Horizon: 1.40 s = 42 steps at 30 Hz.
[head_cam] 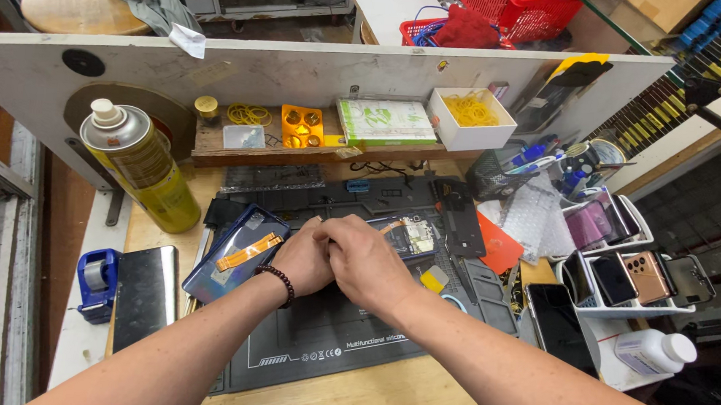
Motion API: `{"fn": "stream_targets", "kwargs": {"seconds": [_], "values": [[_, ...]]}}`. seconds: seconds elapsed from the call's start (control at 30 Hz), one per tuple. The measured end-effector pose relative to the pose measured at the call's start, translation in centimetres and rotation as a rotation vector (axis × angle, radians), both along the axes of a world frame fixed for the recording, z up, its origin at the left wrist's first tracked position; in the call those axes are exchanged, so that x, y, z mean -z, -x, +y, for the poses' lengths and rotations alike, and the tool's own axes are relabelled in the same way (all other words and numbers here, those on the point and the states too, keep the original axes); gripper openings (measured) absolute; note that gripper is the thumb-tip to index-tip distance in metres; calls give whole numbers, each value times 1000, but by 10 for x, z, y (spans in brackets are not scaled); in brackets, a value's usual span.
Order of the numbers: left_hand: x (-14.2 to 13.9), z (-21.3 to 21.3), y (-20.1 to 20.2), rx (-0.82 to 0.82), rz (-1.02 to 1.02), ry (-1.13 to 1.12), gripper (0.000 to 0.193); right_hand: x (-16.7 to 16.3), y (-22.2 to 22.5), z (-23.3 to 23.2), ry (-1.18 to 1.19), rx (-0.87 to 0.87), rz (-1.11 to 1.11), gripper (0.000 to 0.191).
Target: The person works at a repair bench disassembling a smartphone. They pry off the back cover, lift out internal components, and manipulate a flat flex cable inside the phone body, pressing and repositioning parts on a silicone repair mat.
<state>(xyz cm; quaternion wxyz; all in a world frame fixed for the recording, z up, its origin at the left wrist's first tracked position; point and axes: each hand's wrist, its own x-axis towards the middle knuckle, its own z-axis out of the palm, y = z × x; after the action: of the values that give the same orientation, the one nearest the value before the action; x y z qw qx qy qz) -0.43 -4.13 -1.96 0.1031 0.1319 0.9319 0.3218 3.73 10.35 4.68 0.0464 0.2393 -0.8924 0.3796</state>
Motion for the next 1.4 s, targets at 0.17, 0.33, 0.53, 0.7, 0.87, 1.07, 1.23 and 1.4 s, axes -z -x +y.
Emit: {"fn": "stream_targets", "kwargs": {"seconds": [0.17, 0.33, 0.53, 0.7, 0.87, 1.07, 1.23, 1.4], "values": [[-10, 1, -2, -37, -69, -21, 58, -3, 14, 8, 1, -60, 37, 39], [-18, 3, -6, -45, -45, 3, 88, -3, 32, 19, -165, 122, -265, 29], [-15, 3, -6, -49, 23, -2, 94, 5, 46, 33, -92, 52, -311, 35], [-14, 0, -11, -56, 99, -84, 94, 16, 42, 45, 271, 123, -537, 33], [-16, -1, -23, -105, 31, -145, 44, 20, 41, 57, 517, 256, -711, 37], [-17, 3, -22, -114, 33, -180, 17, 18, 38, 60, 748, 331, -837, 40], [-17, 11, 1, -102, 149, -124, 15, 16, 40, 82, 798, 424, -818, 36], [-14, 44, 54, -115, 196, -46, 16, 22, 41, 119, 859, 478, -816, 34]]}}
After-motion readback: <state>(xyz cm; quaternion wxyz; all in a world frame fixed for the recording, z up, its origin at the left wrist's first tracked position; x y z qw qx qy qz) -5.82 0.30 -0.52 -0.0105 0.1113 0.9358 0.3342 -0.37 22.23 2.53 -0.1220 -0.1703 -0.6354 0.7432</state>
